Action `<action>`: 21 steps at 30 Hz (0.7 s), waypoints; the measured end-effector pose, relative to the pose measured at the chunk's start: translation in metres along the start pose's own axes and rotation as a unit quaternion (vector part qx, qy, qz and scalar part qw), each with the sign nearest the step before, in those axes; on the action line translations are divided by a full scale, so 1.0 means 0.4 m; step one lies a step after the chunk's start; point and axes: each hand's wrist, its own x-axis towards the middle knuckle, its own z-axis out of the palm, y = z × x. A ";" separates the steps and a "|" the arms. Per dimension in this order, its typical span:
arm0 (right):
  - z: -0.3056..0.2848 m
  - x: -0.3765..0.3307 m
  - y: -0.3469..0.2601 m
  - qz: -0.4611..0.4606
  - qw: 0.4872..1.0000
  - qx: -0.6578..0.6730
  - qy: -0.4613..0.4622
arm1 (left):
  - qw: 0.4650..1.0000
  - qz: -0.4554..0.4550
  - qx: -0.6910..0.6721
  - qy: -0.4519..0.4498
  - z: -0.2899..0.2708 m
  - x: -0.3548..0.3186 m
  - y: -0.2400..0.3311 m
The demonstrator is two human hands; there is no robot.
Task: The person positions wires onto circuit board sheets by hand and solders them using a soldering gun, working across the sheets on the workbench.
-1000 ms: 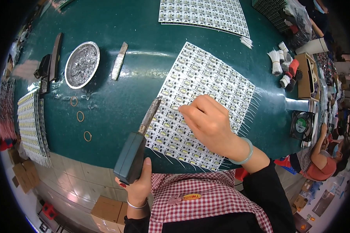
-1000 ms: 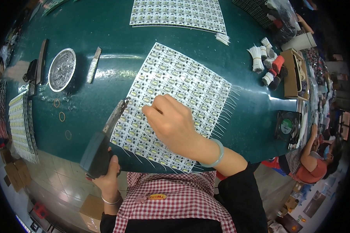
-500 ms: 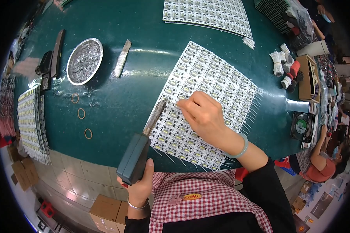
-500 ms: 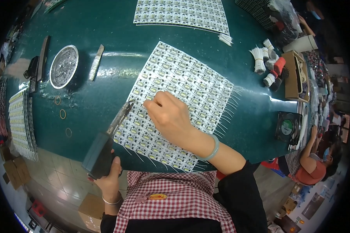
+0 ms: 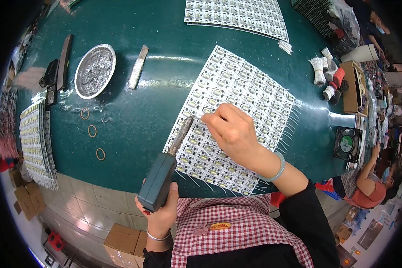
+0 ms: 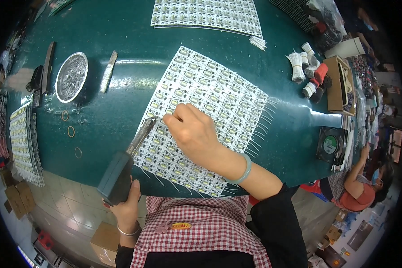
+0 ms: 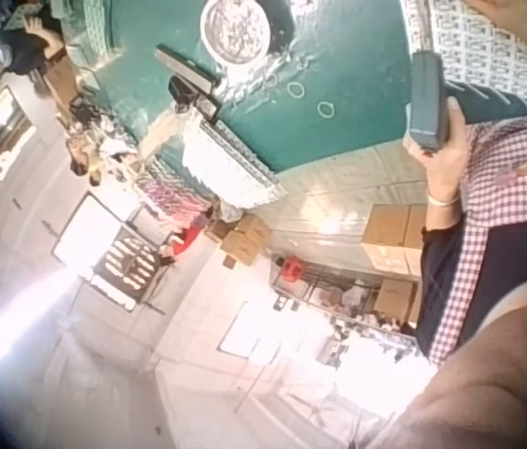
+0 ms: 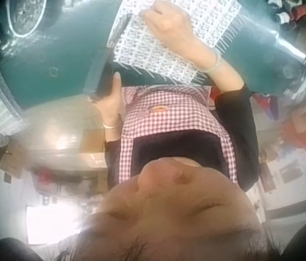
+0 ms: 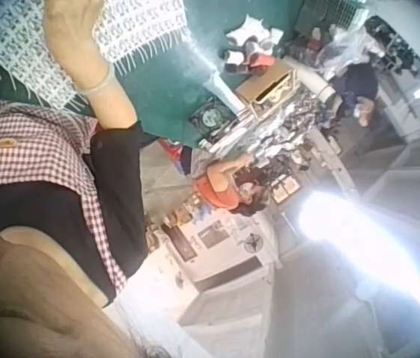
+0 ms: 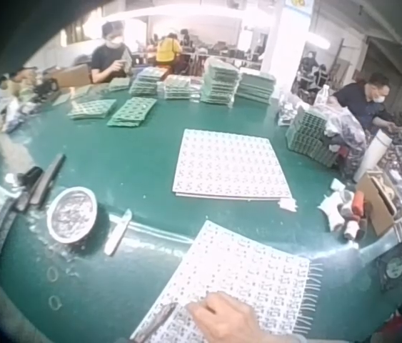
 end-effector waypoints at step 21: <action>-0.006 -0.004 0.000 -0.008 1.000 -0.008 0.001 | 0.997 0.073 0.004 -0.018 -0.020 -0.012 -0.035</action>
